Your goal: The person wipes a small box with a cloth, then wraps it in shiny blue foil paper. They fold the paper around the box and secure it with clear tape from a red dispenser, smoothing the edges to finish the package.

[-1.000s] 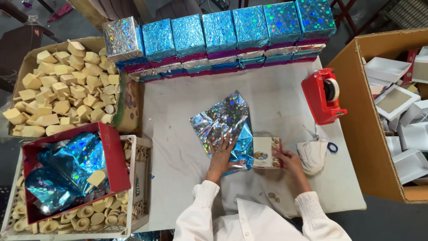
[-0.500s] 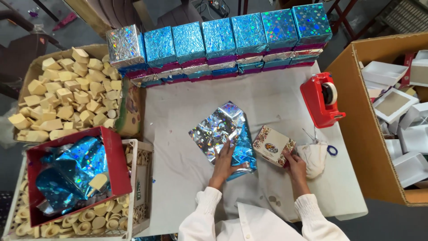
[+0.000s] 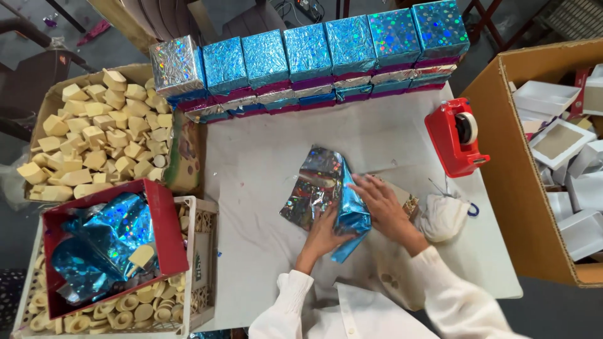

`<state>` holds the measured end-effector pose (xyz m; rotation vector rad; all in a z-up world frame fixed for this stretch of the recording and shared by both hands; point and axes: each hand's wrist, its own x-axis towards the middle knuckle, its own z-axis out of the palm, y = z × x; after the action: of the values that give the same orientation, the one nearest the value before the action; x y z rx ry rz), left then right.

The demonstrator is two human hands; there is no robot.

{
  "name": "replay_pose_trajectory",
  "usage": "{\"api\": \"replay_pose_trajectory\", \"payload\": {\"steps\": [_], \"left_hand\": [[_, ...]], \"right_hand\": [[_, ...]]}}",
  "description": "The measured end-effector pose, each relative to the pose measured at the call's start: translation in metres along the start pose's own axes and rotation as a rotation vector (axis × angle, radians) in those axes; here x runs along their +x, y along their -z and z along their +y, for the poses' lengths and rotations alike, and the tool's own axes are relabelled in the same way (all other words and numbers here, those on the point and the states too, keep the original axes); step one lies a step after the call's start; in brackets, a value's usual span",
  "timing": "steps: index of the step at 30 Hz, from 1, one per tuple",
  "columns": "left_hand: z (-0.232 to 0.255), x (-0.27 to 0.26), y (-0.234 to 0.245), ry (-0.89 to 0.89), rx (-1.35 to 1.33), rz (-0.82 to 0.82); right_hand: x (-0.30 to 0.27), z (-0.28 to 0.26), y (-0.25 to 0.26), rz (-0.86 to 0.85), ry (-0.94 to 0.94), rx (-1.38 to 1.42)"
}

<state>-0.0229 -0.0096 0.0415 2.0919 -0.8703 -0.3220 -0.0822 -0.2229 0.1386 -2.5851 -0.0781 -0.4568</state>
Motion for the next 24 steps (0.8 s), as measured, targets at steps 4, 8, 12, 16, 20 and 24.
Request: {"api": "replay_pose_trajectory", "payload": {"steps": [4, 8, 12, 16, 20, 24], "left_hand": [[0.014, -0.008, 0.030, -0.001, 0.074, -0.128], [0.002, -0.017, 0.040, 0.048, -0.076, -0.116], [-0.091, -0.034, 0.010, 0.115, -0.398, -0.240], [-0.066, -0.036, 0.056, 0.142, -0.805, -0.295], [-0.123, -0.062, 0.070, 0.290, -0.841, -0.112], [-0.002, -0.046, 0.145, -0.057, -0.738, -0.184]], "right_hand": [[0.031, -0.004, 0.001, -0.262, 0.215, 0.126], [0.049, -0.006, 0.002, -0.609, 0.201, 0.174], [0.049, 0.003, -0.007, -0.740, 0.123, 0.469], [0.034, 0.024, -0.022, -0.840, -0.042, 0.532], [0.012, 0.057, -0.050, -0.668, -0.355, 1.109], [-0.017, 0.097, -0.084, -0.416, -0.621, 1.543]]}}
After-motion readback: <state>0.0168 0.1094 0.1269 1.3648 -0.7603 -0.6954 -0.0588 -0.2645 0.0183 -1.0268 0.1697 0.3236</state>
